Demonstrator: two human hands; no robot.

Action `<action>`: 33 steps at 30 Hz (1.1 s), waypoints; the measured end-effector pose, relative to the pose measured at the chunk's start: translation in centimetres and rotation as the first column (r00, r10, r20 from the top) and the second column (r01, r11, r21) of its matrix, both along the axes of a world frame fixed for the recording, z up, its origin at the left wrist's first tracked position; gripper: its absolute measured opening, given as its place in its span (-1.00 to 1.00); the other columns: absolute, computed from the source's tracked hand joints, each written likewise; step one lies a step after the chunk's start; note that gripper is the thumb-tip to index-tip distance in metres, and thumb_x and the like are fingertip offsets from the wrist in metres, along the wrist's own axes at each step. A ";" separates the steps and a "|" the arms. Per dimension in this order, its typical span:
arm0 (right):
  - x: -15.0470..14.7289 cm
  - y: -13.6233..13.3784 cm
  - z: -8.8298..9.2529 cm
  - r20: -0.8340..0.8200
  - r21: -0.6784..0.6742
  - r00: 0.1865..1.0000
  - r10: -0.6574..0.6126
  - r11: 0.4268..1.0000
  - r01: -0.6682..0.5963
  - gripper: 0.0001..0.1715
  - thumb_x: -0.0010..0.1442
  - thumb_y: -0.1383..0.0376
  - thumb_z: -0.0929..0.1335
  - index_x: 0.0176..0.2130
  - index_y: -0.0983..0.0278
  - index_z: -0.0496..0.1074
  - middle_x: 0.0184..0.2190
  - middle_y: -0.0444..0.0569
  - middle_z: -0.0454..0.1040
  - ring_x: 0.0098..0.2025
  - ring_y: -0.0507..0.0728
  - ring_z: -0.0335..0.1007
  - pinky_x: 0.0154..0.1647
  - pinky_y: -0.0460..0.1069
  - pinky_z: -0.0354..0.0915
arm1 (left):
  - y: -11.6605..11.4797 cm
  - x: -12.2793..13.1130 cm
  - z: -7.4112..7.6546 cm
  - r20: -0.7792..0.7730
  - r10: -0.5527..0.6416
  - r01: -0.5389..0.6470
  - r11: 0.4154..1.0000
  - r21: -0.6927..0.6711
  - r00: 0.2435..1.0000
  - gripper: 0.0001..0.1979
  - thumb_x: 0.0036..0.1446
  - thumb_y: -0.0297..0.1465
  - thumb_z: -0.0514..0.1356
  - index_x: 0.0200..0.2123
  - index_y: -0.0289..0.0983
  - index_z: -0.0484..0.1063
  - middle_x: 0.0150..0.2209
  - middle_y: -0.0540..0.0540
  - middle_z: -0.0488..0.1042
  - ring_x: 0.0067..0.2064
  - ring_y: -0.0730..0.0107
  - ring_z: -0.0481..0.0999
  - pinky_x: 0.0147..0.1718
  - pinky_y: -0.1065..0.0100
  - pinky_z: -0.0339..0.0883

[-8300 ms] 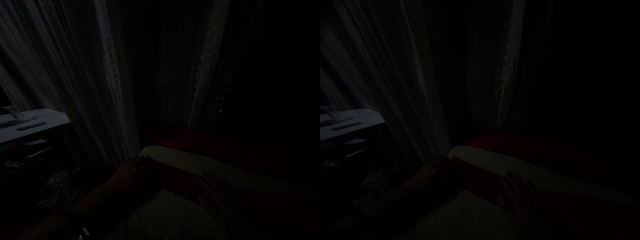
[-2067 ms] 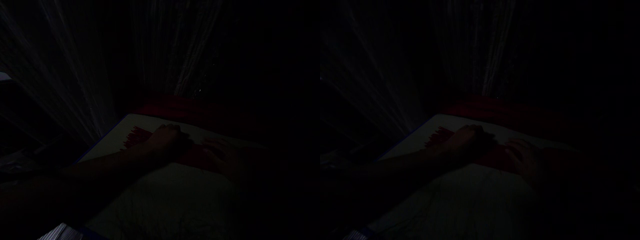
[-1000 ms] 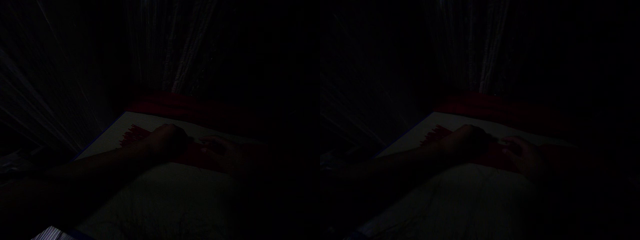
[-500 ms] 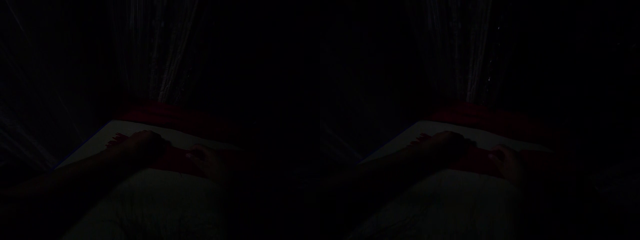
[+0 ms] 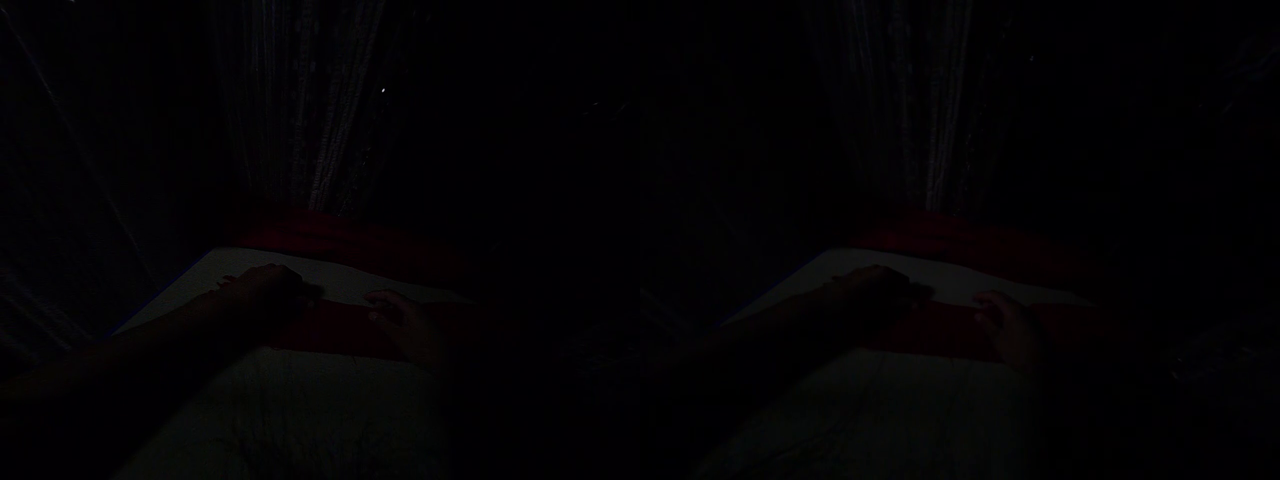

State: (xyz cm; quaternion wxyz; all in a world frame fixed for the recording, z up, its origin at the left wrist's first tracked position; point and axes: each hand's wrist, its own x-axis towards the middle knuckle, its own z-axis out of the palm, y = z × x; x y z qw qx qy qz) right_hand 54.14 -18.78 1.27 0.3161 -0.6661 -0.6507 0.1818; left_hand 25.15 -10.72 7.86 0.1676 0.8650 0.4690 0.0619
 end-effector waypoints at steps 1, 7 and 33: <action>0.0 0.0 0.0 0.008 0.007 1.000 -0.006 1.000 0.006 -0.54 0.25 0.04 0.33 0.06 0.16 0.49 0.03 0.00 0.53 0.05 0.24 0.50 0.09 0.18 0.41 | 0.2 -0.2 -0.2 -0.001 -0.013 0.013 1.000 0.004 1.000 -0.62 0.23 0.02 0.26 -0.13 -0.14 0.59 -0.13 -0.12 0.63 -0.18 0.19 0.63 -0.29 0.35 0.34; -1.0 -0.4 0.4 0.146 0.174 0.989 -0.002 0.984 -0.023 -0.56 0.25 0.10 0.29 0.03 0.17 0.54 0.03 0.05 0.45 0.06 0.27 0.42 0.15 0.26 0.33 | 0.6 0.4 -1.5 0.022 -0.246 0.232 0.937 0.261 0.969 -0.68 0.34 -0.11 0.21 0.05 -0.08 0.56 -0.01 -0.10 0.61 -0.05 0.15 0.60 -0.09 0.24 0.40; -1.6 -2.9 -1.9 0.619 0.069 0.774 0.129 0.973 -0.218 -0.20 0.49 -0.05 0.03 0.45 0.32 0.19 0.43 0.10 0.05 0.46 0.36 0.03 0.44 0.43 0.11 | -2.3 1.3 -5.3 -0.067 -0.369 0.374 0.890 0.260 0.927 -0.23 0.44 0.11 -0.14 0.53 -0.19 -0.05 0.53 -0.14 -0.12 0.55 -0.06 -0.18 0.44 -0.21 -0.33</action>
